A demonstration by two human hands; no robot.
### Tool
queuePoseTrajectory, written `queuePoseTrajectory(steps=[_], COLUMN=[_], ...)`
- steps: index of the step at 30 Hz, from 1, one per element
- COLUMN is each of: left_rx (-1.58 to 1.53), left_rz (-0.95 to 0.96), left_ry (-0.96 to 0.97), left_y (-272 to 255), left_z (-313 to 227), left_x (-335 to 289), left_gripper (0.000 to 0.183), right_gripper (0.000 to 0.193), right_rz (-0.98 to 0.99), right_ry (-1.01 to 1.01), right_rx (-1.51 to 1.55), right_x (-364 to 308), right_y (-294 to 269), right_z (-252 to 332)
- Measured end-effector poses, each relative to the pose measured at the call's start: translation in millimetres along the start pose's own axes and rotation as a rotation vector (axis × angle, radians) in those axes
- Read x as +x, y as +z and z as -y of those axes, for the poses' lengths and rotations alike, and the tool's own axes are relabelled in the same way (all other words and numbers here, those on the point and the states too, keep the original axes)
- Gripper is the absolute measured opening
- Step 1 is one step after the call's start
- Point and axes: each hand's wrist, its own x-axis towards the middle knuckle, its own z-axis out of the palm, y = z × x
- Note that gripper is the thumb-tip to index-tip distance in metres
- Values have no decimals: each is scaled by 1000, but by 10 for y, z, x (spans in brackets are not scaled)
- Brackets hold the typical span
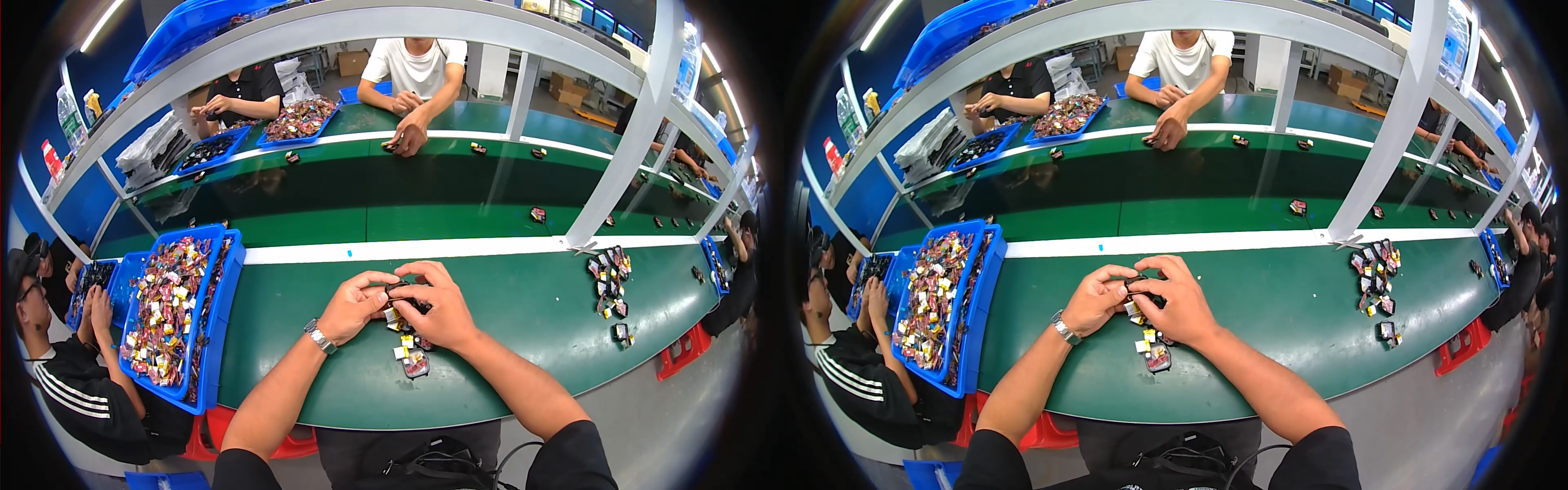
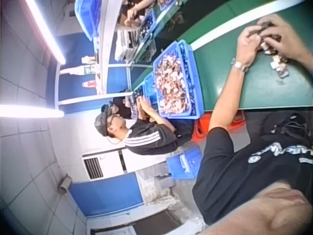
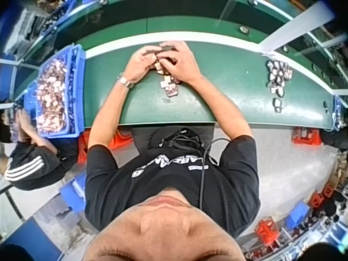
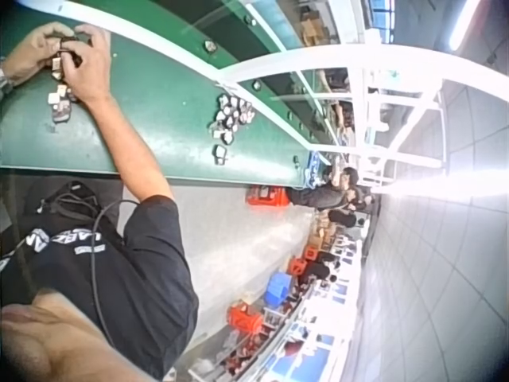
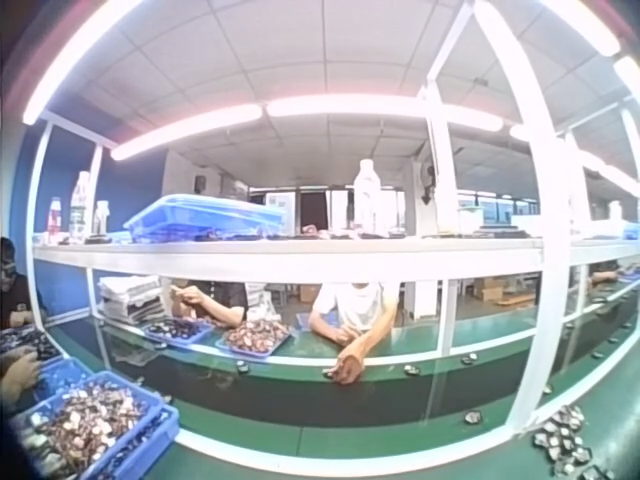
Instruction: Manually assembling and inspecting small electronic or mechanical components on a factory workbench.
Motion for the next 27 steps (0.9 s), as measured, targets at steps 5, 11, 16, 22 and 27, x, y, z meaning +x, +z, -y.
queuePoseTrajectory(steps=[5,11,16,22,27], left_rx=[17,-42,-49,-50,-74], left_rz=[-19,-20,-28,-21,-60], left_ry=[-4,23,30,7,27], left_y=[-9,19,-22,-14,54], left_z=[25,11,28,29,30], left_x=[7,-4,-8,-6,11], left_gripper=[30,31,32,34,35], right_gripper=[19,18,18,20,18], right_rz=[-30,-42,-54,-37,-38], right_ry=[-6,-29,-45,0,72], right_rx=[14,38,-23,30,137], right_x=[-2,21,11,-6,-14], right_y=[25,6,8,24,77], right_z=[8,57,28,-7,-49])
